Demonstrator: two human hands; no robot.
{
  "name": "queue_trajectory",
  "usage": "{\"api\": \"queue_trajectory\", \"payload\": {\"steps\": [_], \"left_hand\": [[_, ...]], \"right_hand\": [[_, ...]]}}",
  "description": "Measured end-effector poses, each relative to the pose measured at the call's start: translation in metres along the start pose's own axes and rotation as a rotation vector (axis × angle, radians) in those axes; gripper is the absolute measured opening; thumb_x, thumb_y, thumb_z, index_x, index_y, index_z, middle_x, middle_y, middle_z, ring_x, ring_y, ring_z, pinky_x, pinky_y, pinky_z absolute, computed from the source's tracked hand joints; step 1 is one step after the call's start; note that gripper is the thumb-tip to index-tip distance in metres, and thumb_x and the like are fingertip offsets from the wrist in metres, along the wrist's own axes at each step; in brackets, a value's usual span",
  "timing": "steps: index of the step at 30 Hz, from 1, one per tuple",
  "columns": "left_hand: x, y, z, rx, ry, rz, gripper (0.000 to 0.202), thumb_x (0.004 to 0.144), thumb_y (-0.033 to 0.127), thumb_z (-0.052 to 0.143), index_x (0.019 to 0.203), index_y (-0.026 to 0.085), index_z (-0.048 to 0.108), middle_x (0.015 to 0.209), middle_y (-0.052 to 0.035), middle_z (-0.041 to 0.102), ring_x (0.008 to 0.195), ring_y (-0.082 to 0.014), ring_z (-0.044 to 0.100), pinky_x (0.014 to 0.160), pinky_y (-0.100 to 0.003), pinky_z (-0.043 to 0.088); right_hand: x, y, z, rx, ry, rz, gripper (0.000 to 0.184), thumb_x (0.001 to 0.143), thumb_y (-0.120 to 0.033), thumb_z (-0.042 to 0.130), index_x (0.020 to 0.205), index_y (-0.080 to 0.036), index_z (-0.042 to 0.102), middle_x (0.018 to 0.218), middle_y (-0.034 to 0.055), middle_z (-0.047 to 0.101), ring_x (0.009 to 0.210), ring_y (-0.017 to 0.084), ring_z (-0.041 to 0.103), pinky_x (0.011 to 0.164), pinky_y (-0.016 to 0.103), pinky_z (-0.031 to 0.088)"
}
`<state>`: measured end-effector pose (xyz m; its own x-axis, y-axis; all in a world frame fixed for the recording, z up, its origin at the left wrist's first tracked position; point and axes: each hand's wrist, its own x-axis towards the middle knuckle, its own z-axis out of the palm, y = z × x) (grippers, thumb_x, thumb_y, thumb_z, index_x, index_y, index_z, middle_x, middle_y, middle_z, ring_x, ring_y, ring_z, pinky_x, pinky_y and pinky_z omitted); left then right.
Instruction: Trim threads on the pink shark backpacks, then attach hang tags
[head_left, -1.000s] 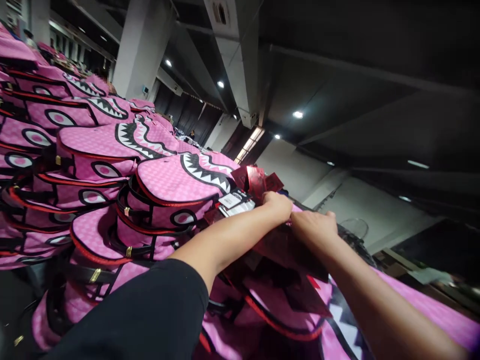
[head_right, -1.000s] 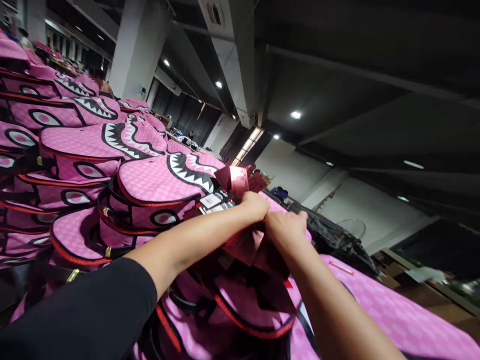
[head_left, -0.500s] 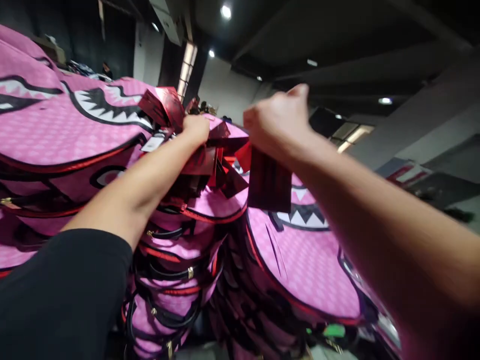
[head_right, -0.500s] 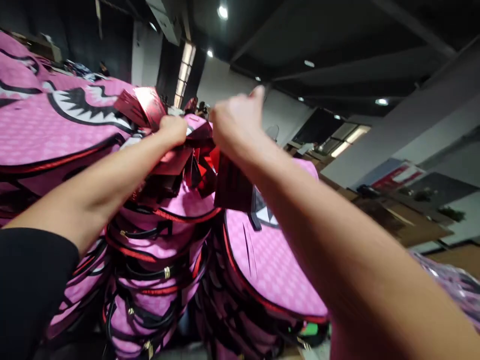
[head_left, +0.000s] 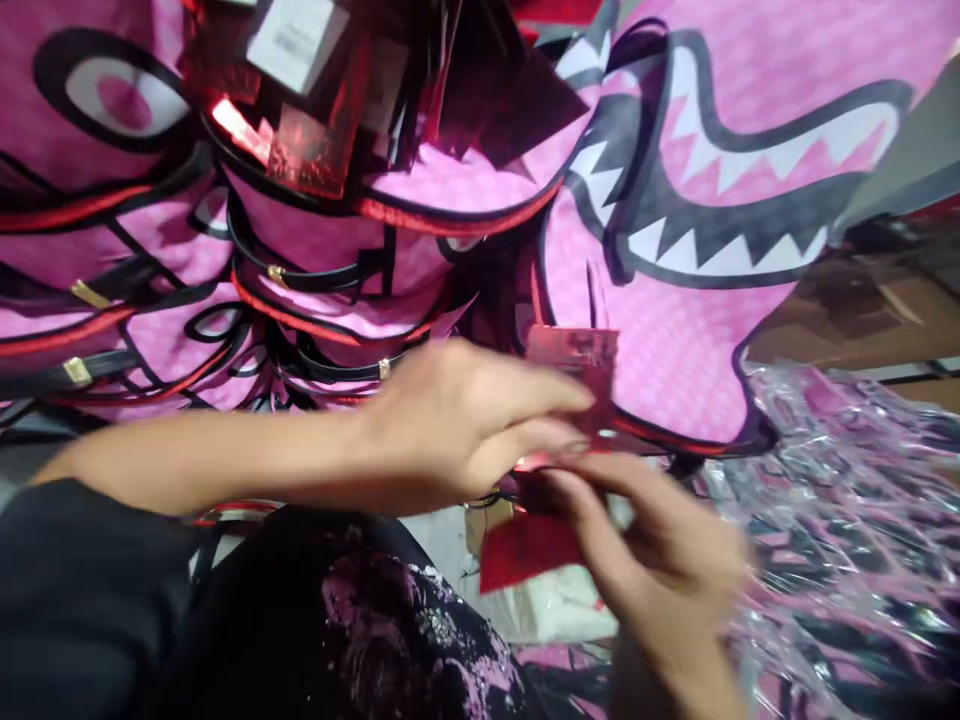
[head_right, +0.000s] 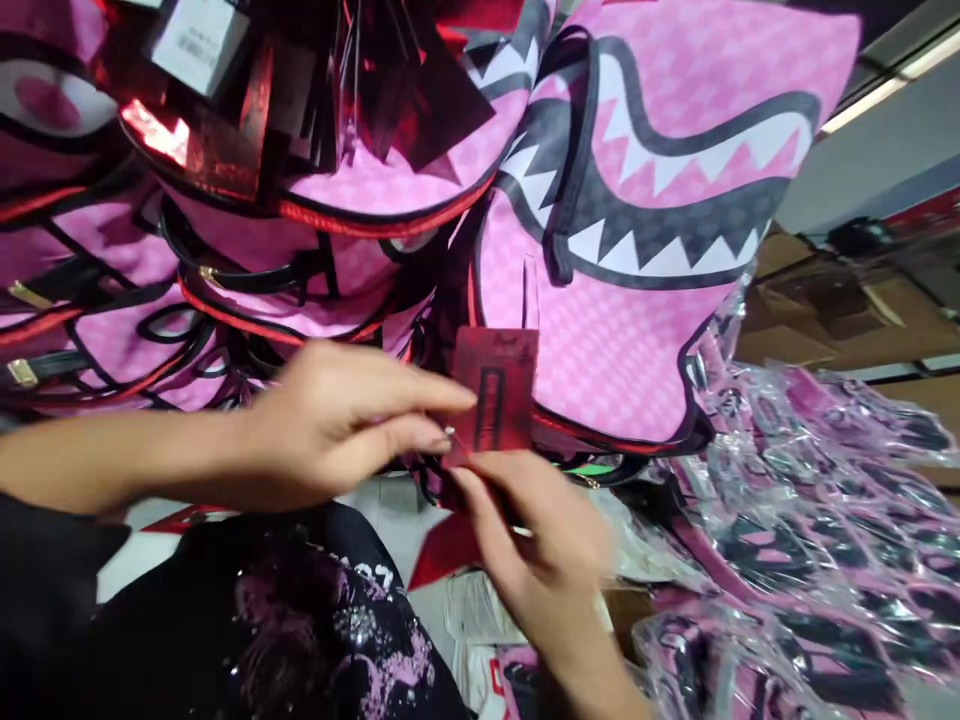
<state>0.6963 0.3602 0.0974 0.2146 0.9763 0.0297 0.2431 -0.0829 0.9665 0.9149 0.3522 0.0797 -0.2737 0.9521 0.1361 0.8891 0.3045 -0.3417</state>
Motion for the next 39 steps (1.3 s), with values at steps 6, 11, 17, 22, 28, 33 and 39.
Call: {"api": "queue_trajectory", "payload": {"steps": [6, 11, 17, 22, 28, 33, 39], "left_hand": [[-0.021, -0.138, 0.107, -0.246, 0.103, -0.046, 0.021, 0.083, 0.030, 0.059, 0.085, 0.014, 0.072, 0.079, -0.0037, 0.072, 0.072, -0.0142, 0.065, 0.069, -0.024, 0.051], [-0.023, -0.231, 0.154, -0.293, 0.122, -0.295, 0.023, 0.084, 0.032, 0.054, 0.085, 0.013, 0.069, 0.070, -0.0013, 0.069, 0.063, -0.0119, 0.063, 0.061, -0.021, 0.049], [0.010, -0.270, 0.173, 0.102, 0.148, -0.381, 0.021, 0.085, 0.021, 0.051, 0.096, 0.017, 0.068, 0.076, -0.0009, 0.073, 0.068, -0.0121, 0.066, 0.065, -0.021, 0.048], [0.044, -0.276, 0.177, 0.225, 0.158, -0.399, 0.029, 0.087, 0.016, 0.046, 0.098, 0.020, 0.072, 0.088, -0.0067, 0.074, 0.089, -0.0207, 0.068, 0.080, -0.030, 0.049], [0.065, -0.287, 0.178, 0.304, 0.003, -0.326, 0.026, 0.085, 0.019, 0.052, 0.097, 0.021, 0.075, 0.094, -0.0106, 0.074, 0.092, -0.0248, 0.068, 0.078, -0.031, 0.048], [0.076, -0.284, 0.183, 0.308, -0.116, -0.220, 0.023, 0.086, 0.019, 0.054, 0.097, 0.020, 0.075, 0.094, -0.0043, 0.074, 0.085, -0.0181, 0.065, 0.071, -0.024, 0.044], [0.087, -0.278, 0.184, 0.296, -0.216, -0.223, 0.022, 0.089, 0.018, 0.052, 0.097, 0.011, 0.072, 0.095, -0.0074, 0.072, 0.084, -0.0167, 0.063, 0.072, -0.021, 0.042]], "right_hand": [[-0.055, 0.031, 0.145, 0.838, -0.138, 0.232, 0.027, 0.086, -0.043, 0.053, 0.078, -0.018, 0.059, 0.062, -0.0005, 0.060, 0.054, 0.013, 0.056, 0.054, 0.024, 0.047], [-0.066, 0.075, 0.207, 0.664, -0.228, 0.140, 0.036, 0.091, -0.041, 0.044, 0.084, -0.014, 0.067, 0.086, 0.0083, 0.070, 0.081, 0.019, 0.065, 0.077, 0.029, 0.051], [0.005, 0.127, 0.228, -0.293, -0.387, 0.221, 0.041, 0.094, -0.017, 0.038, 0.131, -0.015, 0.054, 0.089, 0.0154, 0.070, 0.078, 0.024, 0.068, 0.068, 0.032, 0.048], [0.017, 0.142, 0.234, -0.334, -0.401, 0.184, 0.037, 0.091, -0.012, 0.043, 0.126, -0.017, 0.057, 0.093, 0.0123, 0.070, 0.079, 0.019, 0.067, 0.066, 0.026, 0.047], [-0.008, 0.156, 0.237, -0.231, -0.266, 0.144, 0.036, 0.097, -0.017, 0.031, 0.123, -0.016, 0.057, 0.108, 0.0103, 0.069, 0.088, 0.016, 0.065, 0.070, 0.023, 0.045], [-0.011, 0.166, 0.251, -0.122, -0.121, 0.215, 0.034, 0.095, -0.025, 0.038, 0.117, -0.013, 0.061, 0.097, 0.0116, 0.071, 0.076, 0.017, 0.064, 0.064, 0.024, 0.042], [-0.017, 0.168, 0.245, -0.158, -0.097, 0.280, 0.034, 0.094, -0.028, 0.039, 0.099, -0.016, 0.071, 0.082, 0.0104, 0.071, 0.064, 0.017, 0.060, 0.058, 0.025, 0.036]]}}
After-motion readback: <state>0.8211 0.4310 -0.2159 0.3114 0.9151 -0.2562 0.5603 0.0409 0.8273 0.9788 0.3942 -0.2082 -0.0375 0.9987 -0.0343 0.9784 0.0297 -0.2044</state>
